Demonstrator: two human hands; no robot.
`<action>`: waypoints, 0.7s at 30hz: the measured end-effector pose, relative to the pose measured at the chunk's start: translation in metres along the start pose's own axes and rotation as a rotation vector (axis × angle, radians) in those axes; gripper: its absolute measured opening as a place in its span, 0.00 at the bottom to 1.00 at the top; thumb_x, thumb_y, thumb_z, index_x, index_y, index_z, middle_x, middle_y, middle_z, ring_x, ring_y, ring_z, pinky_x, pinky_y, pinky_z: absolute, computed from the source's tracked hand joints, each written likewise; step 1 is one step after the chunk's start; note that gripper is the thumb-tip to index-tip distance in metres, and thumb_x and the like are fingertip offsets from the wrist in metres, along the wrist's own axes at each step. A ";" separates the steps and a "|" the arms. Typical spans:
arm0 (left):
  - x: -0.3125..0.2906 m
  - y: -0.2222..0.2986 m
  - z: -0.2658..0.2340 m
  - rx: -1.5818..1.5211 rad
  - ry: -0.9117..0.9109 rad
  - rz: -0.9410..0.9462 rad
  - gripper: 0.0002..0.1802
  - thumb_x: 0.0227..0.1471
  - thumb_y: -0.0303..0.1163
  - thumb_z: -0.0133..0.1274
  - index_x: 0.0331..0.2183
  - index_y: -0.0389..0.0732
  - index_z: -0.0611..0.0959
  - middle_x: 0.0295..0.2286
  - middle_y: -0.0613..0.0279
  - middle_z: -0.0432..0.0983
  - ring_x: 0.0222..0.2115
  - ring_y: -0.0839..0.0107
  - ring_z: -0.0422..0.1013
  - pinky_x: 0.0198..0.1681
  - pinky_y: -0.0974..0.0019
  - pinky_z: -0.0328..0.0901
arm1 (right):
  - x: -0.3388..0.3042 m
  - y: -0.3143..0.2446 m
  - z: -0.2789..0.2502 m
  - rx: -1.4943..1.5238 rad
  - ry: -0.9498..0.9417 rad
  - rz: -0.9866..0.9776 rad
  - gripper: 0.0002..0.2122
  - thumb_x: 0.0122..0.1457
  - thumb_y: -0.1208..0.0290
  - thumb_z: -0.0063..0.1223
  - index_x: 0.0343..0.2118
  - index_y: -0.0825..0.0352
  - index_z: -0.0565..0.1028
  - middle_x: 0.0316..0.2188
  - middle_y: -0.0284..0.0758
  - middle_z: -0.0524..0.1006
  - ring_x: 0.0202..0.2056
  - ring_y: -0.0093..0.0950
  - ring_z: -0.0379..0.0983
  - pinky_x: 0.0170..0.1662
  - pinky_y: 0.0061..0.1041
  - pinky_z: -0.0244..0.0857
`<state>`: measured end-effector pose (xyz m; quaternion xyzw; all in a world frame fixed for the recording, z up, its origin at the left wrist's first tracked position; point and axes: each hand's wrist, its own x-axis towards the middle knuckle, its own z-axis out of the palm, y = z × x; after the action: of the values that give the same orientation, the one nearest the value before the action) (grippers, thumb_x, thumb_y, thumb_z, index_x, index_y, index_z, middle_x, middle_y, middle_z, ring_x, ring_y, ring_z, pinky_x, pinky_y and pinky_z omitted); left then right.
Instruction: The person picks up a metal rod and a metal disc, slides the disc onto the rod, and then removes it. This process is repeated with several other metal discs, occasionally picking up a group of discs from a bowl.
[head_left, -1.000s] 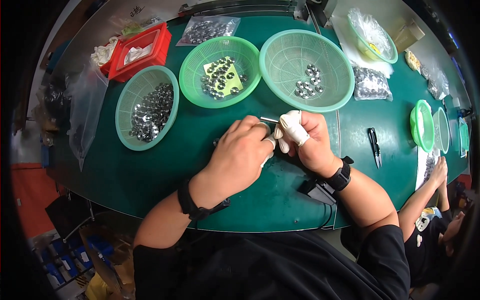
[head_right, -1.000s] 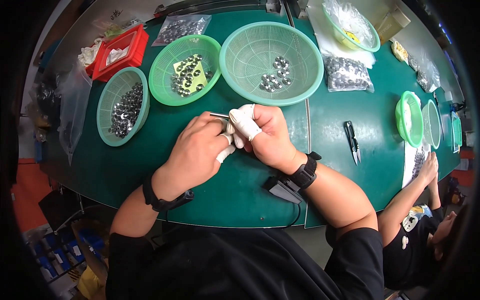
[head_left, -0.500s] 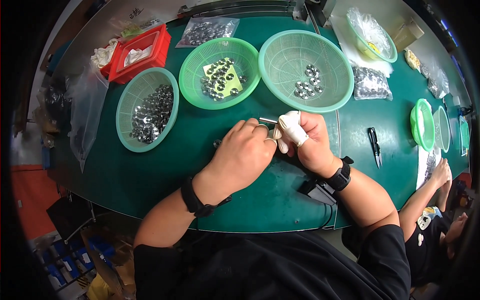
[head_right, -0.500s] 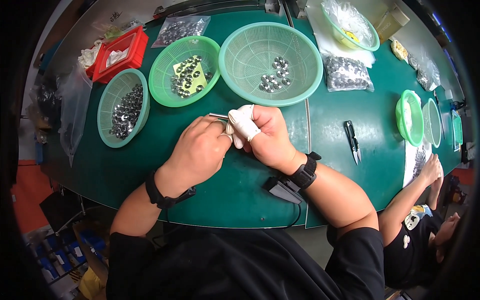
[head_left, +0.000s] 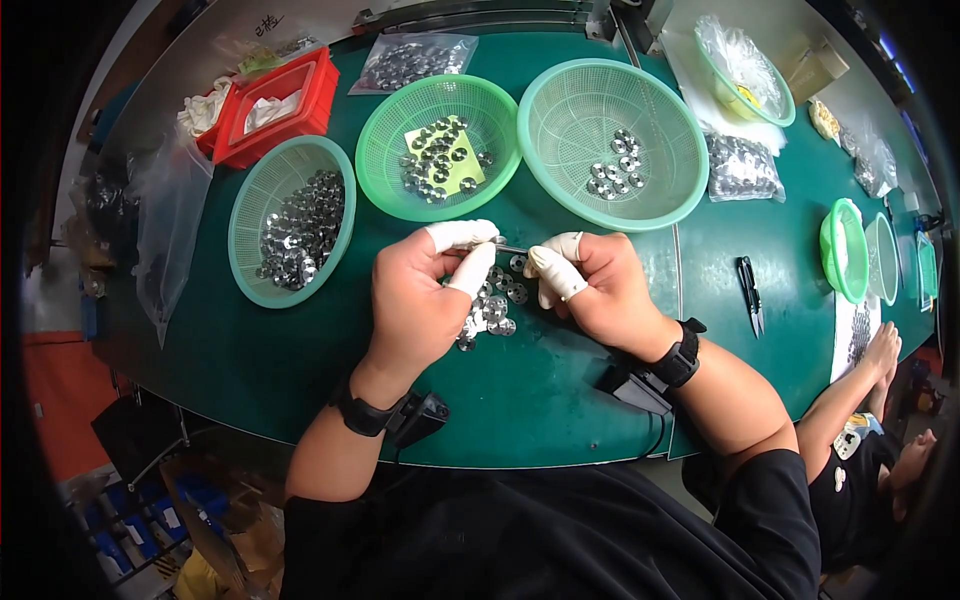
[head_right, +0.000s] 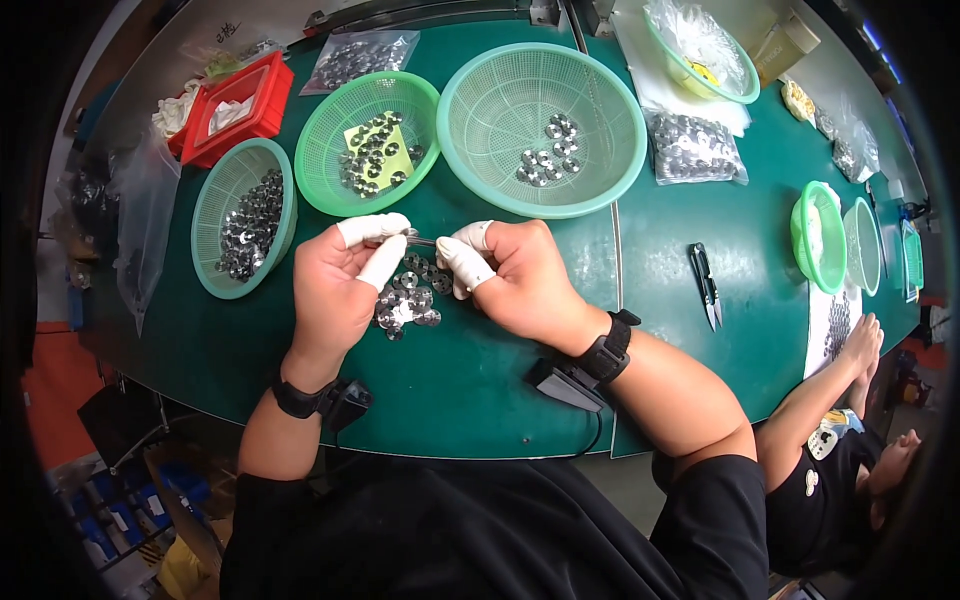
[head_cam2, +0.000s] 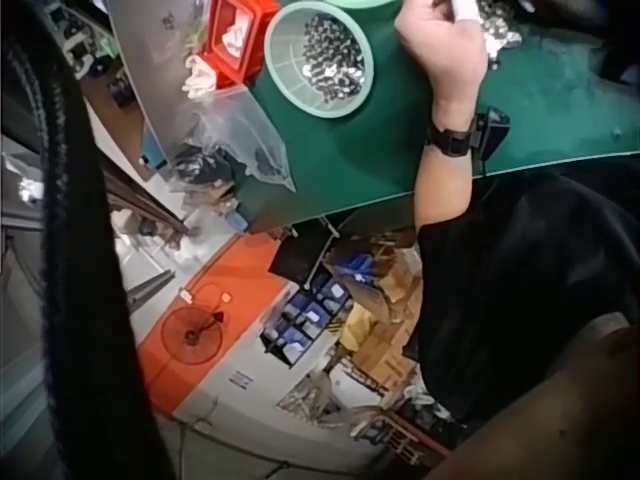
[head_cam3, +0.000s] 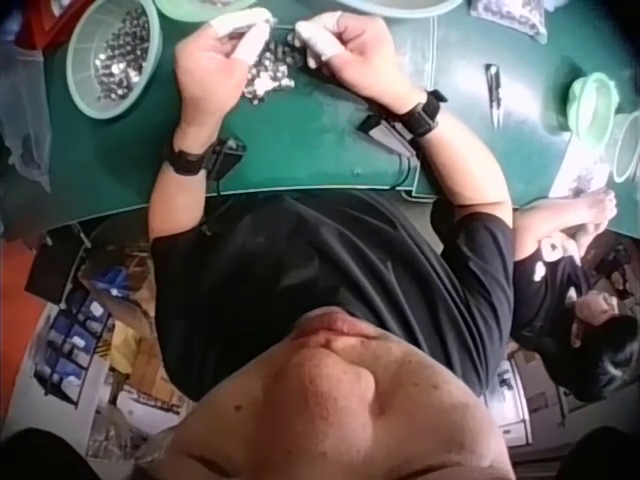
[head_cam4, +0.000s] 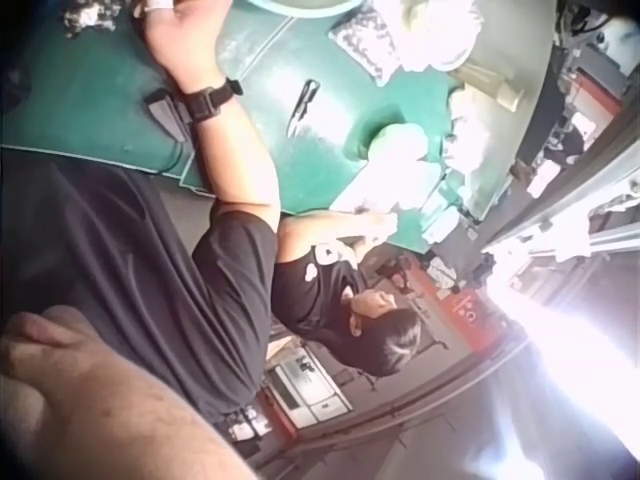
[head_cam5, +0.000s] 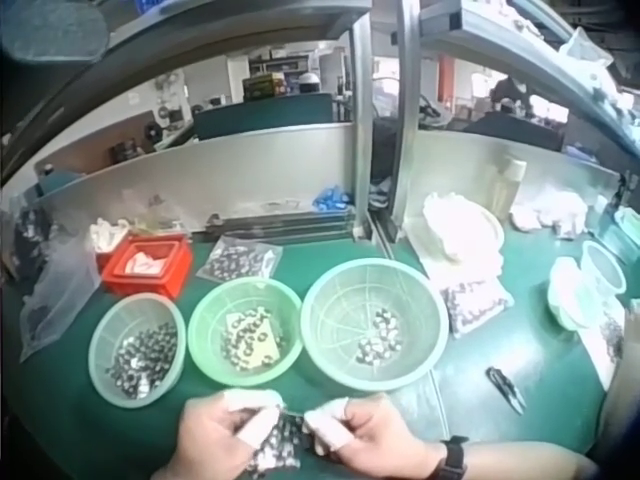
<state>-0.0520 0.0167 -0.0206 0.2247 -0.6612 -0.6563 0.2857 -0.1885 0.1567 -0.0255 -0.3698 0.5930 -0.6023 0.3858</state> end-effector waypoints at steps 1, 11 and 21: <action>-0.002 -0.001 0.002 0.006 0.007 0.022 0.09 0.52 0.17 0.57 0.38 0.30 0.83 0.34 0.60 0.81 0.30 0.80 0.75 0.29 0.76 0.68 | 0.000 0.000 0.001 -0.029 0.018 -0.002 0.10 0.65 0.70 0.51 0.29 0.70 0.77 0.16 0.28 0.74 0.16 0.13 0.64 0.19 0.16 0.56; -0.005 0.005 0.003 0.463 0.018 0.300 0.11 0.47 0.16 0.59 0.36 0.31 0.83 0.27 0.58 0.79 0.26 0.71 0.76 0.28 0.71 0.69 | -0.001 0.002 0.002 -0.231 0.075 -0.057 0.09 0.63 0.73 0.53 0.29 0.72 0.79 0.16 0.29 0.76 0.17 0.13 0.67 0.20 0.16 0.60; -0.003 0.013 0.006 0.592 -0.027 0.348 0.14 0.46 0.14 0.59 0.38 0.30 0.83 0.31 0.56 0.78 0.30 0.71 0.75 0.33 0.70 0.70 | -0.001 -0.003 -0.006 -0.271 0.090 -0.174 0.09 0.62 0.71 0.55 0.29 0.71 0.80 0.17 0.30 0.77 0.18 0.15 0.70 0.22 0.18 0.64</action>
<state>-0.0528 0.0240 -0.0081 0.1731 -0.8551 -0.3801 0.3072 -0.1937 0.1601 -0.0226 -0.4410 0.6511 -0.5642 0.2517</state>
